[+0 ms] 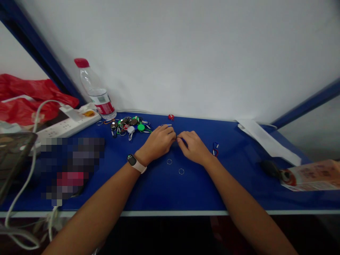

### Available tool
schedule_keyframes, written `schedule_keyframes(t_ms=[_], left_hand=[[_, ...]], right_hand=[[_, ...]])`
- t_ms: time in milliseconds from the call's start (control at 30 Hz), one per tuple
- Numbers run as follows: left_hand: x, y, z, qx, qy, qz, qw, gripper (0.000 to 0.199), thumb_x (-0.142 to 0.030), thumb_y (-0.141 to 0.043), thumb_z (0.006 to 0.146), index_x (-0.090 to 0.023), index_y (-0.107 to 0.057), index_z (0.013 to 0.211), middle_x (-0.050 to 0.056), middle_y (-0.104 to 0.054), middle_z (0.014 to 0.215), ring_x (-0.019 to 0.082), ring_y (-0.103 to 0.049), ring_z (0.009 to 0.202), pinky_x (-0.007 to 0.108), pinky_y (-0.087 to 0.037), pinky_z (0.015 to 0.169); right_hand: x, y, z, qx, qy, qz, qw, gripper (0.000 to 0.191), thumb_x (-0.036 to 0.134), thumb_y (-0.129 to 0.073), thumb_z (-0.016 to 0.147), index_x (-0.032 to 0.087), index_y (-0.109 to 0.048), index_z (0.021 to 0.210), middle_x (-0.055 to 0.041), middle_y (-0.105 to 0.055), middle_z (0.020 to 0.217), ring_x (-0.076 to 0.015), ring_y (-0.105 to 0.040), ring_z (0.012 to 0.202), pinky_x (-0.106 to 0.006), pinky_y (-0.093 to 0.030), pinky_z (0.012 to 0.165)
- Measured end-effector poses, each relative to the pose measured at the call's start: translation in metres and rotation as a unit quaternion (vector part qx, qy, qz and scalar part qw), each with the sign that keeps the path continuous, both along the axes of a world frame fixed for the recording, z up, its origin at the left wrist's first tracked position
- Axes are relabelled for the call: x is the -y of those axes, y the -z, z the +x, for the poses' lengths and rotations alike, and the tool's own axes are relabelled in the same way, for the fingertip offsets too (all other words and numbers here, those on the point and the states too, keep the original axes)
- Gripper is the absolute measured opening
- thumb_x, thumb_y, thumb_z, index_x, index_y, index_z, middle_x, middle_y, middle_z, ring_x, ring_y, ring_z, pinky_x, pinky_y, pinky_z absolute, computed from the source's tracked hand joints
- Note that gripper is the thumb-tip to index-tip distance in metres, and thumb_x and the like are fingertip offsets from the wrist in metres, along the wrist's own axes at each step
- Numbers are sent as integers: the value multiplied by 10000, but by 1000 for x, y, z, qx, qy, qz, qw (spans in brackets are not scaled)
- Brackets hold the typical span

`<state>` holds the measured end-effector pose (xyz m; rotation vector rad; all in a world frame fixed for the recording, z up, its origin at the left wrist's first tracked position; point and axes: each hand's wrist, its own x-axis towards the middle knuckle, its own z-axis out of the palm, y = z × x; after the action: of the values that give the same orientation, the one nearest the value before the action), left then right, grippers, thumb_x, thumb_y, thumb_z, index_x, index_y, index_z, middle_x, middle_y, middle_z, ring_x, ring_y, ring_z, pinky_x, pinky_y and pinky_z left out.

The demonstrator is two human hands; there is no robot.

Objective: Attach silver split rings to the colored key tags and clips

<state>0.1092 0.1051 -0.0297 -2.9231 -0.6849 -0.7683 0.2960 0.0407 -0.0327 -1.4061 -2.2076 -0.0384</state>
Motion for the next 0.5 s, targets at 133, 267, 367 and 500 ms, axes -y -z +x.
schedule_keyframes(t_ms=[133, 267, 367, 500], left_hand=[[1, -2, -1, 25, 13, -30, 999, 188, -234, -484, 1001, -137, -646, 1005, 124, -664, 1060, 250, -597, 1060, 415, -448, 1033], [11, -16, -12, -13, -51, -20, 998, 241, -315, -533, 980, -120, -632, 1082, 159, -639, 1146, 276, -597, 1054, 421, -488, 957], [30, -27, -32, -45, -140, -14, 989, 308, -378, -495, 993, -111, -647, 1010, 159, -671, 1031, 272, -634, 955, 428, -506, 912], [54, -28, -75, -86, -225, -38, 970, 478, -444, -390, 1025, -150, -671, 773, 88, -702, 724, 224, -670, 724, 487, -430, 1076]], right_hand=[[-5, 7, 8, -89, 46, -5, 995, 180, 248, -440, 1010, 210, -569, 891, -73, -692, 876, -221, -610, 823, -362, -391, 801], [-9, 12, 14, -136, 62, -47, 988, 220, 287, -427, 1009, 211, -573, 863, -56, -690, 835, -202, -620, 771, -328, -409, 745], [-11, 14, 16, -149, 59, -75, 984, 248, 314, -428, 1005, 206, -595, 858, -55, -695, 819, -196, -628, 741, -317, -420, 725], [-11, 16, 17, -148, 65, -88, 983, 270, 326, -423, 1000, 202, -615, 858, -66, -701, 819, -209, -642, 749, -322, -437, 725]])
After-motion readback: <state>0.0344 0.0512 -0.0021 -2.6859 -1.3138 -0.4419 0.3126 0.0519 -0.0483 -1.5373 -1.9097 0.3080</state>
